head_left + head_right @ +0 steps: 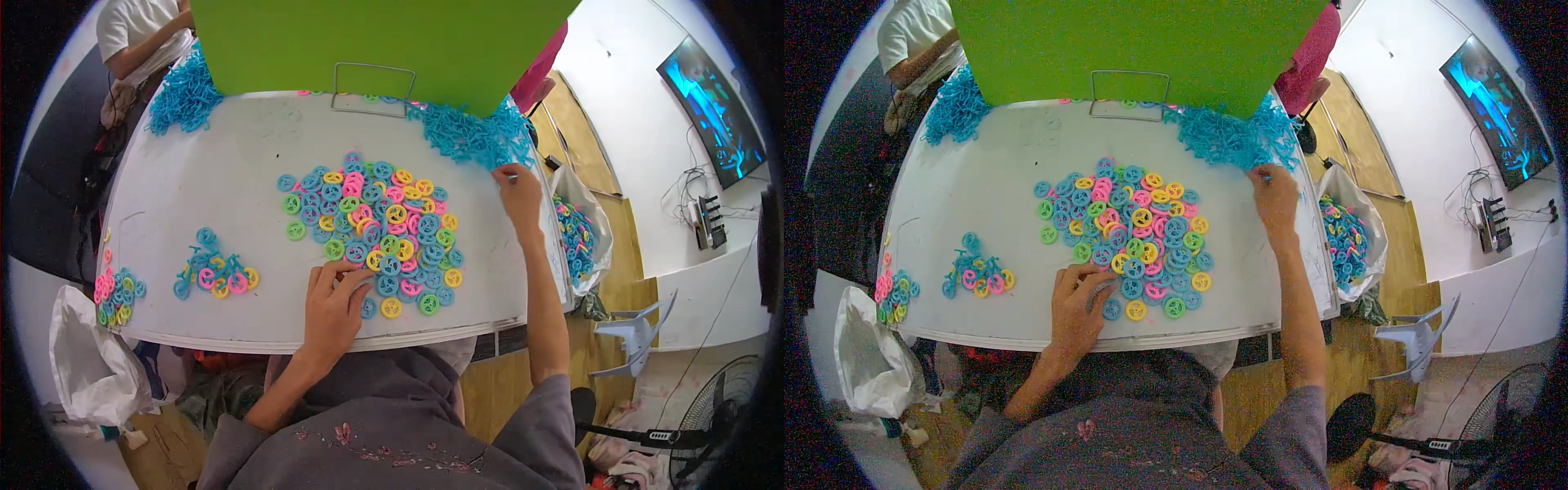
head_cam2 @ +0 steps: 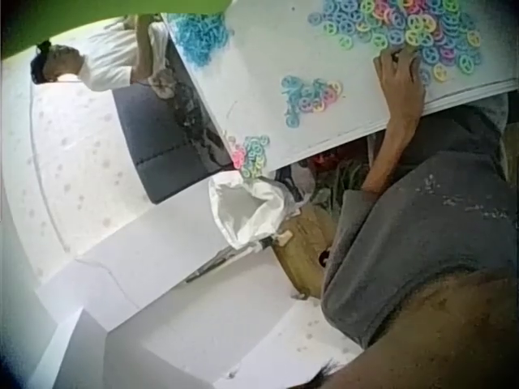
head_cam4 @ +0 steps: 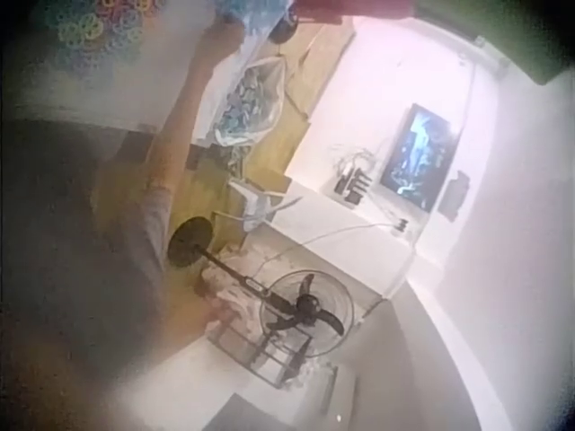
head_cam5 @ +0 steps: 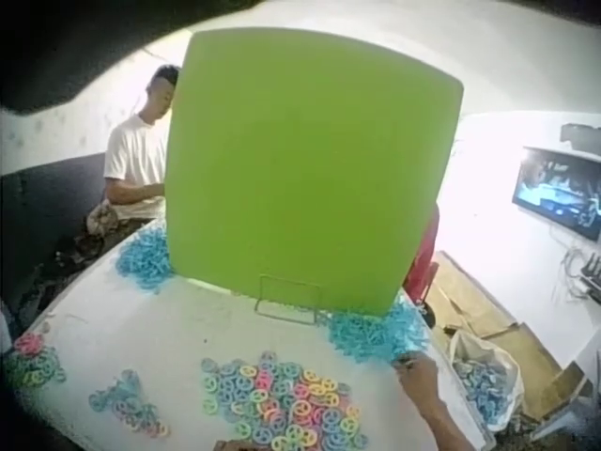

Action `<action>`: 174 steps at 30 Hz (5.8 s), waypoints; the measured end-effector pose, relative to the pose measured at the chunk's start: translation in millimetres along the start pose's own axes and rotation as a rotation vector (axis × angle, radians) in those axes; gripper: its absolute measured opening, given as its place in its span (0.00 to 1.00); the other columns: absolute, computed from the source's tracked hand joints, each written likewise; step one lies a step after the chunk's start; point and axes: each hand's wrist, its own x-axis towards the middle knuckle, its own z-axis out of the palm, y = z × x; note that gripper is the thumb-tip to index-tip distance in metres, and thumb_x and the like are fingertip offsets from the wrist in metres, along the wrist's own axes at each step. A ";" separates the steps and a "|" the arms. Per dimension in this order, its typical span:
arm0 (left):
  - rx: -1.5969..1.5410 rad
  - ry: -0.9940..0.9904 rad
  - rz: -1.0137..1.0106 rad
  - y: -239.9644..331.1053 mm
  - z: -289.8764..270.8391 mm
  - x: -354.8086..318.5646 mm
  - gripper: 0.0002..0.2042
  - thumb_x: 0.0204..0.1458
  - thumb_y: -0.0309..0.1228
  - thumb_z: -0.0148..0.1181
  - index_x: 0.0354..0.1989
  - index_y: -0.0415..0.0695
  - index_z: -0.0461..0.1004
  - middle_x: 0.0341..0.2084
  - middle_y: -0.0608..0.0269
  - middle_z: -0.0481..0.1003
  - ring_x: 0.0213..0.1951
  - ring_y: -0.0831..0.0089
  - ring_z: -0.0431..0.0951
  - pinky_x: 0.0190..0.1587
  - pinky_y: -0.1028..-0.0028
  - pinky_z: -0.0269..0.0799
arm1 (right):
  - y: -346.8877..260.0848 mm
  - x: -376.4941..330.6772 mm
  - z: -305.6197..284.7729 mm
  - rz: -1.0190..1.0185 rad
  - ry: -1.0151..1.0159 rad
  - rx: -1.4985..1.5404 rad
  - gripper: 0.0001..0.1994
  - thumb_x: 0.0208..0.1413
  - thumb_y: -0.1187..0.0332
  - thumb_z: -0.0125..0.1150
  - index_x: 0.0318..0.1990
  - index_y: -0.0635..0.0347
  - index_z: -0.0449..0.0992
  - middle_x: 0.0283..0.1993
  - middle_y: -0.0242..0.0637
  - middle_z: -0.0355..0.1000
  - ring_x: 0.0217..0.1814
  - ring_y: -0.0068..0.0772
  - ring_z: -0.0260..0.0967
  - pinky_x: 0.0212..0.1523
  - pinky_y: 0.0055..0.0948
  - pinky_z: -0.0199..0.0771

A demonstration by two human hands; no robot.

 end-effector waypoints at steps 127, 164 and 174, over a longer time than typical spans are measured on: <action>-0.394 0.035 -0.217 23.1 -14.1 24.3 0.11 0.55 0.21 0.54 0.45 0.40 0.76 0.33 0.58 0.77 0.32 0.76 0.76 0.31 0.77 0.73 | -197.6 -122.1 -36.3 0.460 -0.556 0.774 0.08 0.49 0.75 0.66 0.36 0.69 0.78 0.31 0.39 0.78 0.32 0.22 0.74 0.31 0.17 0.71; -0.744 -0.171 -0.540 15.4 -33.4 9.5 0.04 0.54 0.20 0.55 0.37 0.37 0.68 0.29 0.61 0.74 0.30 0.77 0.74 0.31 0.78 0.72 | -181.5 -123.6 -46.1 -0.120 -0.438 0.636 0.14 0.33 0.85 0.65 0.32 0.60 0.80 0.35 0.40 0.75 0.45 0.37 0.71 0.45 0.31 0.70; -0.835 -0.064 -0.561 10.4 -16.2 8.0 0.03 0.55 0.16 0.49 0.34 0.36 0.63 0.29 0.59 0.72 0.32 0.74 0.76 0.35 0.74 0.78 | -190.1 -126.7 -42.5 -0.162 -0.470 0.635 0.13 0.35 0.83 0.66 0.33 0.59 0.81 0.35 0.41 0.76 0.44 0.36 0.73 0.44 0.30 0.72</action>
